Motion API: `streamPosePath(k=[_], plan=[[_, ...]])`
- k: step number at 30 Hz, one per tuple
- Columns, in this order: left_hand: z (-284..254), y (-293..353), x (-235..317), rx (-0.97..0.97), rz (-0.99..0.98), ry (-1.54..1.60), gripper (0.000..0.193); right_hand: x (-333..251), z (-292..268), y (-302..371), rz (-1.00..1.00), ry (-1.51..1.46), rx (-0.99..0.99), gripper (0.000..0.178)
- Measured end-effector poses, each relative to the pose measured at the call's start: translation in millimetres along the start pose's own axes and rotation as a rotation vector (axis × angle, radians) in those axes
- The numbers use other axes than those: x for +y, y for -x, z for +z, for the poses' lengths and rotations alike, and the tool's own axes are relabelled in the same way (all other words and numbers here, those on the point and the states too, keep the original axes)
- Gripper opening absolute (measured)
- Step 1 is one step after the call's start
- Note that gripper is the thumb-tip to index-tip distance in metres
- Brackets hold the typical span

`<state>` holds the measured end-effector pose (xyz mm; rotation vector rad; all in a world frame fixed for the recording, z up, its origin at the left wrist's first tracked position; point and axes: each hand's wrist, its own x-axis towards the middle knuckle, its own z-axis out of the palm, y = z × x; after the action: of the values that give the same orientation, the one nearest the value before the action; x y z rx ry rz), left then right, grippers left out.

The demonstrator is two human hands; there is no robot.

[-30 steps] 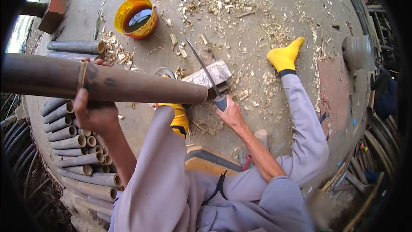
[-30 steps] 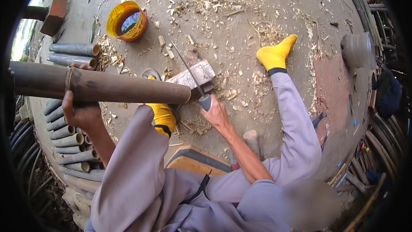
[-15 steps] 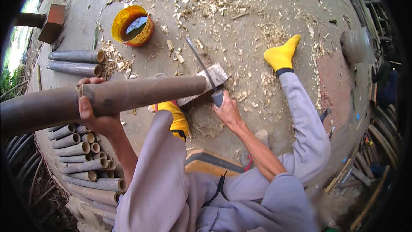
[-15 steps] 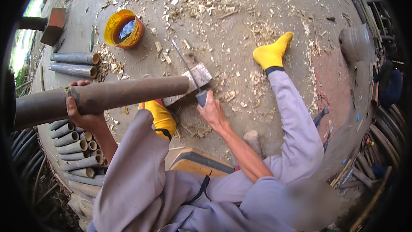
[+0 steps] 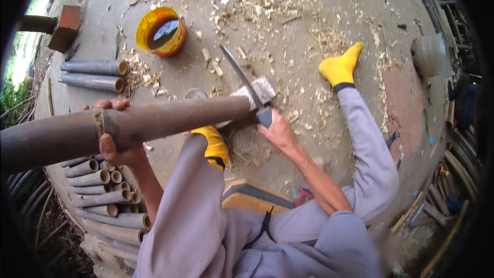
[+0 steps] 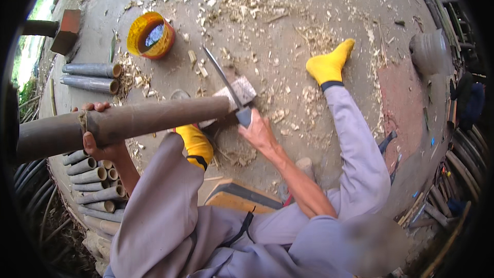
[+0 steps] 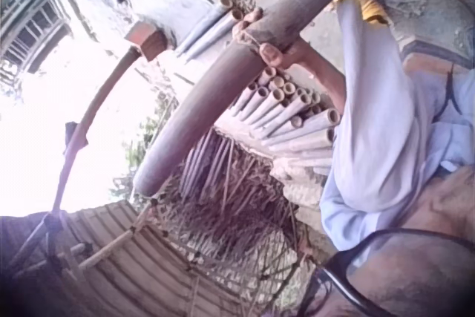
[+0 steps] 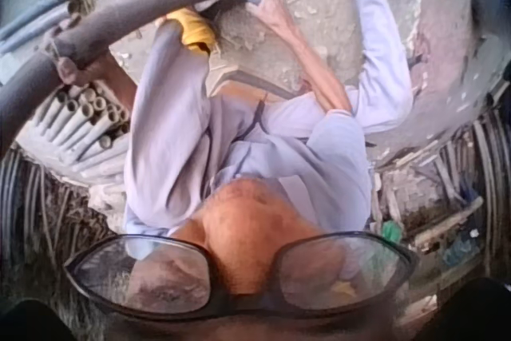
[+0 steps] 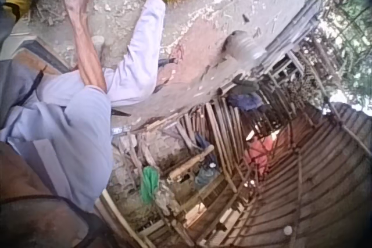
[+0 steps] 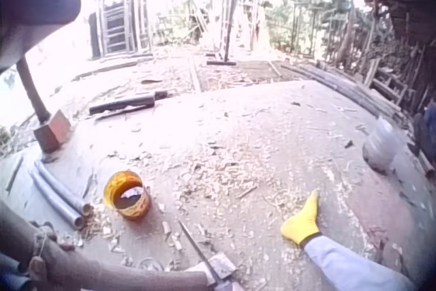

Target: The person sits on the ground and uses a curved blade to sharpen the ends of several bamboo poles. They repeatedly pick up a pole, hold it against a wooden block, and scrape the end with the blade to create a tapered point, then place the finished pole aside.

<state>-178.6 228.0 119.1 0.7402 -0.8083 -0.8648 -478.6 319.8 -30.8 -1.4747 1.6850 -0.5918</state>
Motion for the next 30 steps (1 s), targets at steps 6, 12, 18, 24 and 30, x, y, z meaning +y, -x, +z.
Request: streamPosePath(k=[6, 12, 18, 24, 30], plan=[[-17, 3, 8, 0.002, 0.024, -0.074, 0.08, -66, -31, 2, -0.15, -0.328, 0.201, 0.033], [37, -12, 20, 0.237, -0.113, -0.131, 0.07, 16, 0, -11, -0.002, -0.006, -0.03, 0.032], [5, -8, 11, 0.339, -0.131, -0.234, 0.056, -72, -41, 2, -0.039, -0.181, 0.125, 0.033], [10, -6, 8, 0.269, -0.044, -0.163, 0.056, -27, -5, -2, 0.038, -0.177, -0.009, 0.036], [-5, 0, 12, 0.249, -0.004, -0.163, 0.057, -39, -33, -8, -0.029, -0.093, 0.01, 0.032]])
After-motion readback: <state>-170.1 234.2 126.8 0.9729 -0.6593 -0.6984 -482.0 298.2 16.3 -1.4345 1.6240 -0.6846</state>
